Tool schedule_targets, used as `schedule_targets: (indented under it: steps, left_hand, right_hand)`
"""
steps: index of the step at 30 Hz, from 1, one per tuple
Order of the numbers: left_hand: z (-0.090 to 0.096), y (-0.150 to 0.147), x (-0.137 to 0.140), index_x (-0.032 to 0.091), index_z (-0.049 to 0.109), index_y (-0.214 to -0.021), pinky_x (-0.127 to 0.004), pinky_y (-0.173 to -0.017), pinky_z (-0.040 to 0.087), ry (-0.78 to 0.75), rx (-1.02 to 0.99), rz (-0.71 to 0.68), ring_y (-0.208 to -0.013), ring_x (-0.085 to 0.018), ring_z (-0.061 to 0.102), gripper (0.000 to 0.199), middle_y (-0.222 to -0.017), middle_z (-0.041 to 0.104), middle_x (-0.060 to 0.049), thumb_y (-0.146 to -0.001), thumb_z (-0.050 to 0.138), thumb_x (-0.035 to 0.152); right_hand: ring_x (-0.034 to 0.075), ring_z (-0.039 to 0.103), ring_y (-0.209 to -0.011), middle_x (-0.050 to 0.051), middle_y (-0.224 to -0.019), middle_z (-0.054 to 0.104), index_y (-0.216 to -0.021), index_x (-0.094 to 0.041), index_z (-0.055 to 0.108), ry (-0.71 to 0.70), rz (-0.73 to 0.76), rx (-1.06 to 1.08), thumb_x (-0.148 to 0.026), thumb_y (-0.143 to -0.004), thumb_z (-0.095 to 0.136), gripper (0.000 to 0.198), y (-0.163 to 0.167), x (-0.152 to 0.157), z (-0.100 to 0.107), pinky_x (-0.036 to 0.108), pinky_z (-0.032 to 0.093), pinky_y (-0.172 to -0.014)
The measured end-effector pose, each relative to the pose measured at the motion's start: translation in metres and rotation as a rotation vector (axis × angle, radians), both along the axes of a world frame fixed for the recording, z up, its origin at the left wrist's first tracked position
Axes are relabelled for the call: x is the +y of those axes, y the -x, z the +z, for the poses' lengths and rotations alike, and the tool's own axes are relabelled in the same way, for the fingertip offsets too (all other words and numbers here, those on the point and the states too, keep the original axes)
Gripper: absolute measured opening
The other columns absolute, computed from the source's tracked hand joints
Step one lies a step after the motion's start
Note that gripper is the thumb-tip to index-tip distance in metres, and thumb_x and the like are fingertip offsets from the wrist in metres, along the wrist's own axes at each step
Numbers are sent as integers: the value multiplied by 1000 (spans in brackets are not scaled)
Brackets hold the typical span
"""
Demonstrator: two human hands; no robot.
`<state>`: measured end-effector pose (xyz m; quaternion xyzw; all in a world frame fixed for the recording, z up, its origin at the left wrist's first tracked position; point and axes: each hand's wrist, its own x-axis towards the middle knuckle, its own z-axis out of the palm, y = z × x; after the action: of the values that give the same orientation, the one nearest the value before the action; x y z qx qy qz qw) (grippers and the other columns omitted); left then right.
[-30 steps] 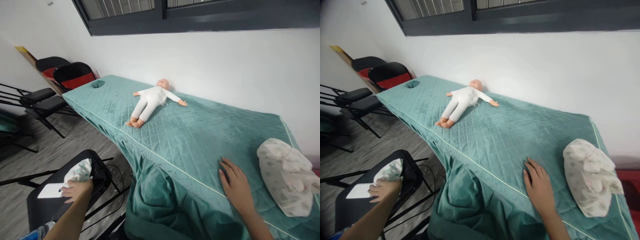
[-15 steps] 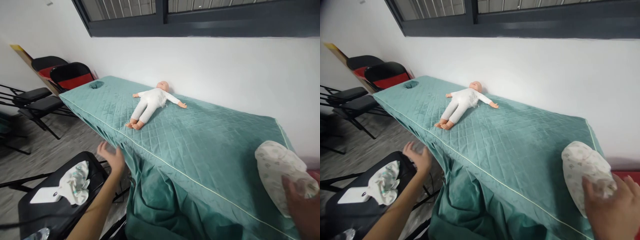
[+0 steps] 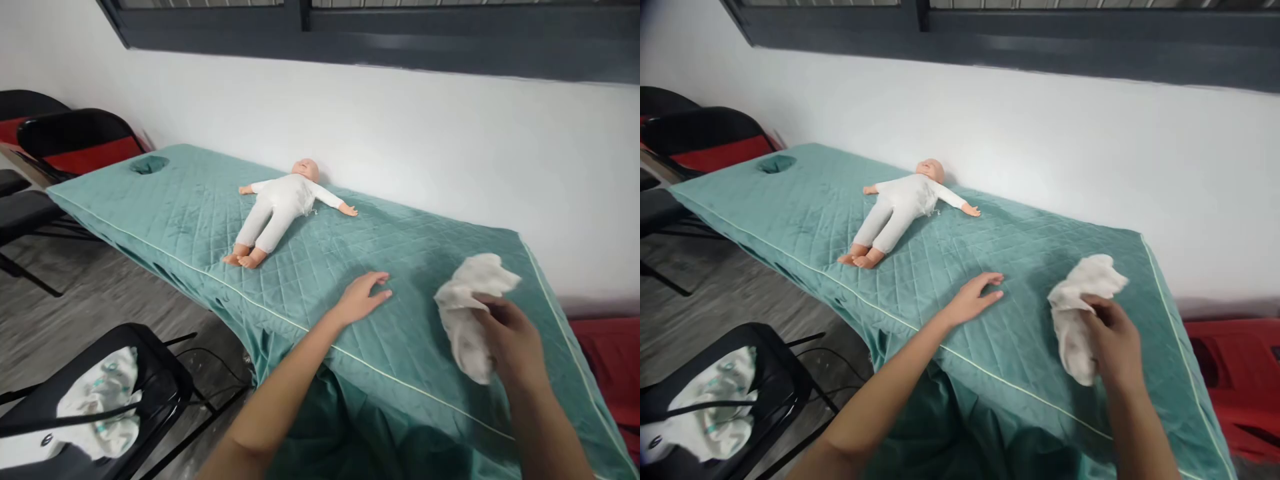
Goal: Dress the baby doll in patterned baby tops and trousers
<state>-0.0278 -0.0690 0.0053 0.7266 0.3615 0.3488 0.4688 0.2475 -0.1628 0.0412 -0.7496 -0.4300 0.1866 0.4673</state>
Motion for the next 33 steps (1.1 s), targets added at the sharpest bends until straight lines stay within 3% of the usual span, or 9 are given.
schedule_targets:
  steps: [3, 7, 9, 12, 15, 21, 26, 30, 33]
  left_hand:
    - [1, -10, 2, 25, 49, -142, -46, -110, 44, 135, -206, -198, -125, -26, 59, 60, -143, 57, -13, -87, 69, 41]
    - [-5, -6, 1, 28, 45, -145, -47, -112, 42, 315, -484, -169, -135, -28, 52, 64, -150, 49, -14, -88, 69, 43]
    - [-8, -2, 2, 28, 46, -144, -47, -113, 41, 345, -567, -119, -136, -28, 50, 62, -151, 49, -13, -89, 68, 43]
    - [-8, 0, 3, 28, 46, -143, -47, -115, 40, 288, -521, -88, -138, -27, 48, 60, -151, 47, -12, -89, 69, 41]
    - [-7, -4, 1, 27, 50, -141, -46, -117, 40, 104, -304, -95, -140, -26, 45, 57, -151, 44, -12, -88, 69, 37]
    - [-16, -16, -7, 21, 63, -122, -48, -115, 42, -314, 172, 71, -136, -27, 47, 30, -143, 50, -12, -93, 60, 25]
    - [-20, -18, -9, 20, 66, -116, -49, -114, 43, -432, 271, 117, -136, -29, 46, 27, -140, 53, -13, -96, 56, 35]
    - [-15, -13, -8, 23, 64, -120, -47, -119, 37, -334, 103, 140, -140, -24, 43, 31, -148, 48, -10, -99, 50, 41]
    - [-12, -9, -7, 23, 61, -124, -44, -118, 39, -245, -65, 119, -135, -21, 50, 32, -141, 54, -11, -100, 48, 40]
  right_hand:
    - [24, 66, -84, 7, -93, 71, -92, -21, 69, -59, 192, 122, -37, -74, 72, 25, 52, 29, 7, 38, 51, -76]
    - [22, 66, -99, 5, -103, 70, -94, -23, 67, -142, 655, 179, -35, -90, 61, 14, 110, 42, 15, 37, 53, -87]
    - [21, 63, -111, 5, -117, 67, -102, -26, 67, -200, 751, 88, -30, -95, 55, 14, 123, 37, 17, 36, 52, -92]
    - [21, 59, -119, 6, -125, 64, -111, -27, 64, -278, 683, -109, -26, -96, 55, 17, 114, 26, 13, 41, 47, -103]
    - [25, 57, -124, 8, -130, 62, -119, -27, 61, -285, 456, -191, -32, -95, 57, 25, 81, 20, -4, 49, 41, -110]
    - [34, 60, -117, 18, -128, 63, -130, -15, 58, 27, 182, -224, -52, -84, 66, 59, 17, 9, -34, 54, 47, -101]
    - [31, 66, -109, 14, -124, 67, -132, -19, 56, 90, 279, -163, -55, -88, 62, 57, 42, -12, -19, 49, 53, -95]
    - [29, 49, -136, 11, -145, 55, -136, -23, 52, -83, 490, -258, -43, -92, 62, 50, 81, -11, -9, 49, 39, -115]
    - [25, 47, -138, 8, -145, 55, -135, -26, 55, -151, 647, -340, -30, -96, 58, 40, 99, -2, -3, 49, 34, -119]
